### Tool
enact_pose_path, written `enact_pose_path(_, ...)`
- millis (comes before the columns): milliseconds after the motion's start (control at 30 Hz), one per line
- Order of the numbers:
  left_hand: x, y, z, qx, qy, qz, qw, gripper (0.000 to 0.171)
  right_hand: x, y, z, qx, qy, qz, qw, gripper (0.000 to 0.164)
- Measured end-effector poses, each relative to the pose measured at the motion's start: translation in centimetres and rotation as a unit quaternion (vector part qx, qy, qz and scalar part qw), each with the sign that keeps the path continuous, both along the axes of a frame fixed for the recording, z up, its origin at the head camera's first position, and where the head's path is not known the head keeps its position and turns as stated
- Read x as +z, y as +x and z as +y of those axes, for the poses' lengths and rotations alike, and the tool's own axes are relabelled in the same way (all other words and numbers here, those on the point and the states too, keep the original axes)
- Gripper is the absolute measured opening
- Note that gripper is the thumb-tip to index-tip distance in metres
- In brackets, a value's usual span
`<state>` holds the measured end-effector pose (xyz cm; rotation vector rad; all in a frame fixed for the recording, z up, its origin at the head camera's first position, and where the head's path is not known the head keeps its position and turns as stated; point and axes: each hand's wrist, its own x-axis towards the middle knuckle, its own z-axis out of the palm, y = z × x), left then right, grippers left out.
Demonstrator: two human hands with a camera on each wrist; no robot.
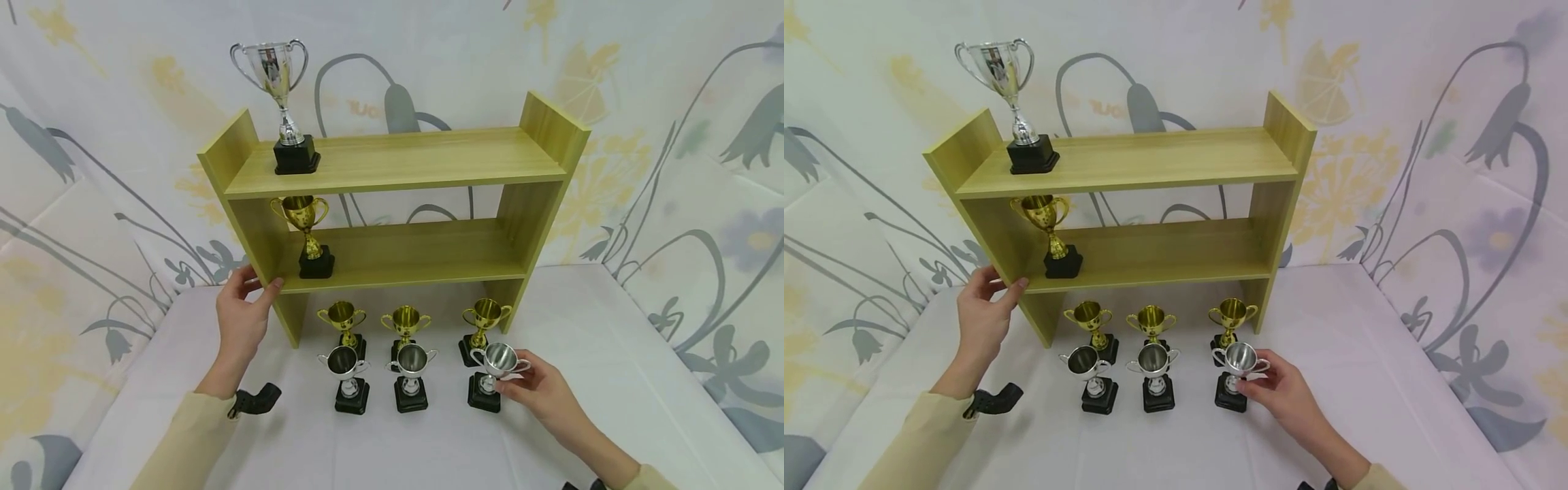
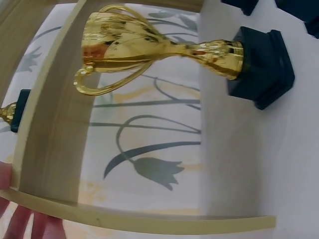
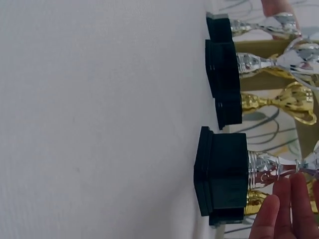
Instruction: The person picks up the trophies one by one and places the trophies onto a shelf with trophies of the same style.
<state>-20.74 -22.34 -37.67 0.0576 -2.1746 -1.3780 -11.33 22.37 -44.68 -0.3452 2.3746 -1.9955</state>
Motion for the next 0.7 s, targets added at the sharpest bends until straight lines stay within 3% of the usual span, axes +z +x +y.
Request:
enact_pose_path(300,0.34,0.09,0.04,-0.007,-0.015,-0.011,0.9998,0.038,-0.18,0.06,-0.38,-0.033,-0.004,-0.043,0.999,0.047)
enact_pose_path(700,0.28,0.15,0.17,-0.004,-0.012,-0.007,0.9999,0.037,-0.53,-0.12,-0.96,-0.068,0.007,-0.057,0.996,0.04)
